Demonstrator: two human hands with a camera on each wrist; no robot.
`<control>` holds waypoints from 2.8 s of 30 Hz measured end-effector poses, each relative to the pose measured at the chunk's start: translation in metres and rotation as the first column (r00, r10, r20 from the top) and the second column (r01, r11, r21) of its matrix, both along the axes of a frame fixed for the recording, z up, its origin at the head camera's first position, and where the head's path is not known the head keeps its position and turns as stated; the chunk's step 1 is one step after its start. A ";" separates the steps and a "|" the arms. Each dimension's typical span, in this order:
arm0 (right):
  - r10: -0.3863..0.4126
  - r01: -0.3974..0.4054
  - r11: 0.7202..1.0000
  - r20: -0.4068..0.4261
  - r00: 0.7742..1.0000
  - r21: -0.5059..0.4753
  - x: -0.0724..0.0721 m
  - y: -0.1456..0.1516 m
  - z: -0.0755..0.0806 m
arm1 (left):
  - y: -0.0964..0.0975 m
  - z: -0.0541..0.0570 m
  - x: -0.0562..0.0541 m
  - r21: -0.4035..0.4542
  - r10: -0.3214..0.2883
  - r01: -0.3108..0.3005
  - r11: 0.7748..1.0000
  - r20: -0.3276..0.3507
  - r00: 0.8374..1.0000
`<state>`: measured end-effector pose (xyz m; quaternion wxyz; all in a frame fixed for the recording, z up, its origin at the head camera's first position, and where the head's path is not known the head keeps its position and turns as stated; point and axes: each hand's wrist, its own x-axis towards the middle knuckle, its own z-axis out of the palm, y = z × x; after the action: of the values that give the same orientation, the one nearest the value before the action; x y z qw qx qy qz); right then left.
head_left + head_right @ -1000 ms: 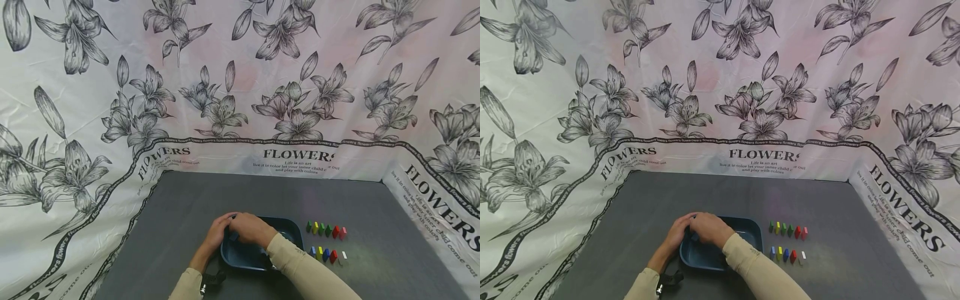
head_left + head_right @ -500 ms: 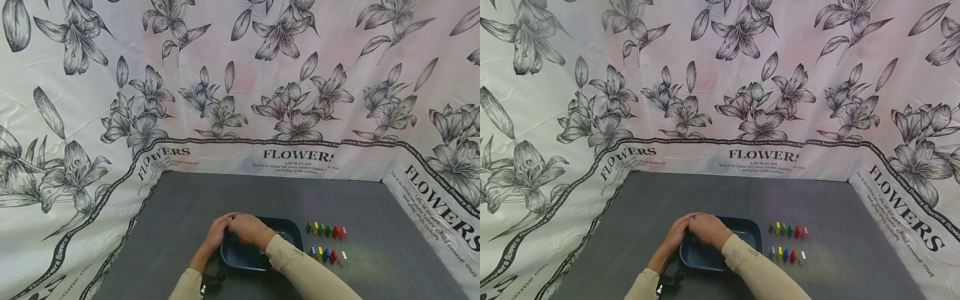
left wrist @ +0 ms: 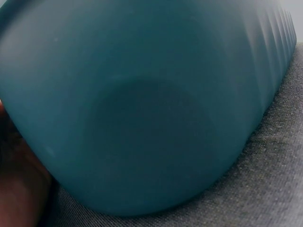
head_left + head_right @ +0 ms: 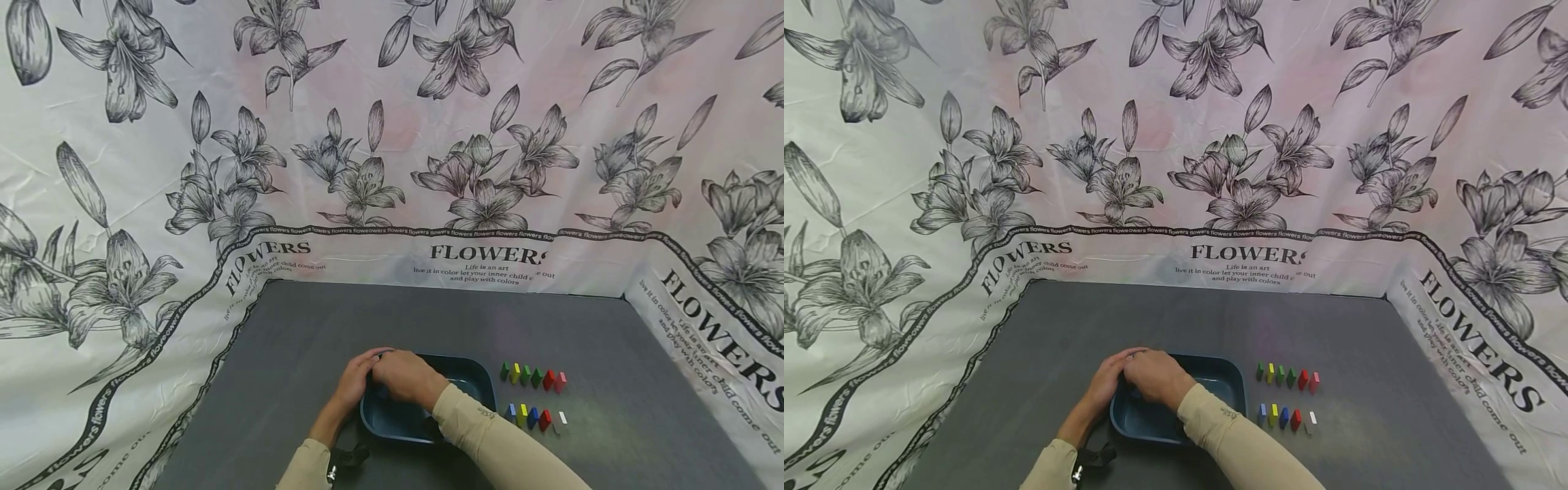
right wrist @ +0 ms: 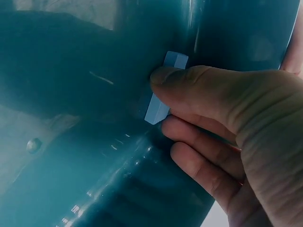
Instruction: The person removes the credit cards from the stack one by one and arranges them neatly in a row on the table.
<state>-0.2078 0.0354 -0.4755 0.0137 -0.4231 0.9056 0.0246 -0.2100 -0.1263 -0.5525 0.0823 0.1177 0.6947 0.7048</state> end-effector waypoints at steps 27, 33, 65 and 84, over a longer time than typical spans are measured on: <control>-0.060 0.053 0.997 0.142 0.988 0.057 0.002 0.007 0.021 | 0.000 -0.003 0.000 0.072 -0.041 0.039 0.997 0.039 0.998; -0.065 0.066 0.998 0.178 0.982 0.003 0.002 0.014 0.033 | -0.002 -0.004 0.000 0.076 -0.056 0.054 0.996 0.021 0.998; -0.079 0.130 0.976 0.272 0.959 -0.176 -0.003 0.047 0.085 | -0.001 -0.002 0.000 0.064 -0.037 0.035 0.997 0.037 0.999; -0.057 0.119 0.948 0.207 0.977 -0.295 0.000 0.083 0.103 | -0.001 -0.002 0.002 0.040 -0.064 0.063 0.997 0.019 0.998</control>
<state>-0.2081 0.1185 -0.3721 0.0382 -0.3794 0.9107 -0.1584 -0.2082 -0.1275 -0.5550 0.1092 0.1341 0.6758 0.7165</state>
